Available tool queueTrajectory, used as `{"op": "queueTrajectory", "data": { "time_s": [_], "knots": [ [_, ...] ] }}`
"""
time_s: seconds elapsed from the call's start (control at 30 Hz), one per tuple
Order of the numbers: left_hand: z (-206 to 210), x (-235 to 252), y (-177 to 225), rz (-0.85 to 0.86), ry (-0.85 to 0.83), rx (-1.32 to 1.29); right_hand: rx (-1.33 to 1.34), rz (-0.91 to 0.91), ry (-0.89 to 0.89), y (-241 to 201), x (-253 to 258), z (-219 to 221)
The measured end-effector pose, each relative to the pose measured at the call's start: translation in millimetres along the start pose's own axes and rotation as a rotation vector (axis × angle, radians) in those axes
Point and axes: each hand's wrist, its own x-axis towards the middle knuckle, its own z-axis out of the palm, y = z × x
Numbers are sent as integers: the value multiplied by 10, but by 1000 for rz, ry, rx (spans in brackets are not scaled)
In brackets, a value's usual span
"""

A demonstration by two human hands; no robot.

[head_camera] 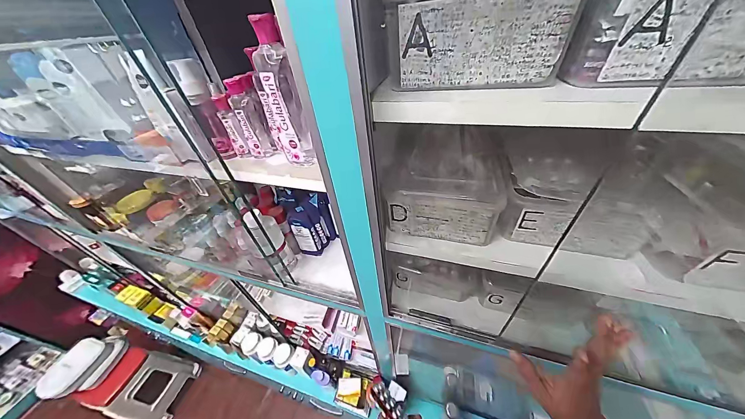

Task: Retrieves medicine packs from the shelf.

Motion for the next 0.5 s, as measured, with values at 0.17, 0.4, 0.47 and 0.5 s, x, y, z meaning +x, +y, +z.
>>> {"op": "queueTrajectory", "data": {
  "time_s": [0.17,0.4,0.47,0.5],
  "knots": [
    [91,141,60,27,-6,-69,-286,-129,62,90,227,262],
    [-7,114,104,-68,-45,-17,-348,-135,54,354,182,83],
    [-100,75,144,-60,-19,-34,-363,-112,39,443,145,-12],
    [-160,67,141,-55,-12,-46,-380,-98,42,480,120,-52]
  ]
}}
